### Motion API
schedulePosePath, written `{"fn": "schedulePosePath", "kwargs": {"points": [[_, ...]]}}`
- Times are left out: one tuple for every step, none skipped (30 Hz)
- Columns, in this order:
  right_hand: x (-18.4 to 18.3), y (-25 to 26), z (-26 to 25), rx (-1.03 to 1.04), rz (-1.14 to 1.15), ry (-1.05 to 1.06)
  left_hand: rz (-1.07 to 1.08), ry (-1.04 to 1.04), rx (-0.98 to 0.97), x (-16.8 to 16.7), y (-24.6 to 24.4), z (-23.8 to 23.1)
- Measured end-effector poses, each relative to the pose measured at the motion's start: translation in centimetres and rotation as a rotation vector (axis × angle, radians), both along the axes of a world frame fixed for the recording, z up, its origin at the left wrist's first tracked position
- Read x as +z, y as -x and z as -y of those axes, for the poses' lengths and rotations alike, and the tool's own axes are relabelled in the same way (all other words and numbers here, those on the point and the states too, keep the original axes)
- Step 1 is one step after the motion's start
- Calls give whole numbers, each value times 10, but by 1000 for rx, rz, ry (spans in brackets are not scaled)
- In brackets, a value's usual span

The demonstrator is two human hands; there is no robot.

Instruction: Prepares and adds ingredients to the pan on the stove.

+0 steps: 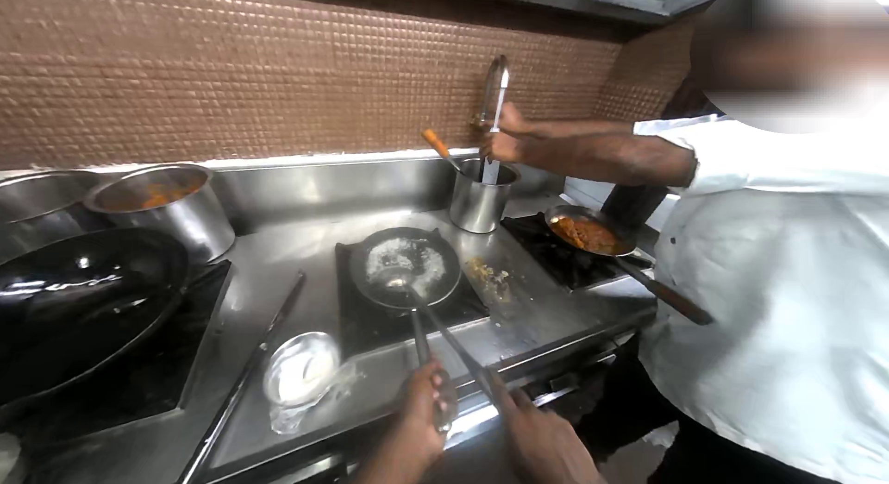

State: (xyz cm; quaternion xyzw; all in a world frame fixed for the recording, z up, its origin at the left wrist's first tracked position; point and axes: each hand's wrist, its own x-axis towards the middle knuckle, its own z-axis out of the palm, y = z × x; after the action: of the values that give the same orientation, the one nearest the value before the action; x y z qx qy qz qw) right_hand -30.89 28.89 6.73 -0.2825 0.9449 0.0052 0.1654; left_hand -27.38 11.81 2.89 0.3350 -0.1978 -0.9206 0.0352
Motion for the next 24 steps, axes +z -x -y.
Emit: {"fn": "schedulePosePath", "kwargs": {"points": [[-3, 10, 10, -5, 3, -13, 37, 27, -19, 6, -9, -12], [-8, 19, 20, -14, 5, -27, 73, 60, -34, 9, -18, -22], [-11, 22, 26, -31, 7, -41, 96, 85, -39, 9, -23, -27], [-12, 19, 28, -57, 7, -48, 104, 97, -36, 8, -24, -27], [-10, 11, 26, -81, 5, -46, 92, 95, -30, 5, -19, -21], [-7, 1, 19, -92, -1, -36, 64, 79, -22, -2, -11, -11], [-4, -10, 9, -86, -11, -21, 17, 43, -9, -11, -3, -1], [0, -17, 1, -67, -11, -13, -23, -1, 13, -16, 5, 7], [3, -17, -3, -41, -10, -11, -44, -28, 30, -15, 9, 10], [4, -11, 0, -18, -18, -11, -39, -33, 31, -9, 9, 9], [2, -2, 8, -6, -17, -19, -9, -22, 19, -1, 3, 2], [0, 9, 17, -11, -3, -33, 37, 4, 0, 7, -6, -9], [-5, 18, 26, -25, 7, -43, 81, 35, -22, 11, -16, -20], [-10, 24, 31, -47, 13, -46, 107, 62, -35, 12, -22, -26], [-13, 24, 34, -77, 16, -43, 113, 77, -33, 11, -22, -26], [-14, 18, 31, -103, 13, -35, 98, 78, -23, 6, -16, -21], [-15, 7, 23, -115, 2, -14, 66, 62, -8, -2, -8, -12], [-14, -4, 12, -110, -5, 19, 18, 31, 13, -12, 2, -2], [-11, -12, 1, -93, -3, 44, -23, -9, 35, -19, 10, 7], [-8, -14, -7, -68, 1, 63, -46, -36, 48, -20, 15, 11], [-6, -10, -9, -42, 5, 73, -45, -46, 45, -15, 15, 11], [-6, -2, -5, -24, 7, 68, -26, -42, 26, -6, 10, 4], [-7, 8, 3, -17, 6, 55, 14, -19, 0, 3, -1, -6], [-10, 19, 13, -22, 12, 28, 65, 21, -27, 9, -12, -18]]}}
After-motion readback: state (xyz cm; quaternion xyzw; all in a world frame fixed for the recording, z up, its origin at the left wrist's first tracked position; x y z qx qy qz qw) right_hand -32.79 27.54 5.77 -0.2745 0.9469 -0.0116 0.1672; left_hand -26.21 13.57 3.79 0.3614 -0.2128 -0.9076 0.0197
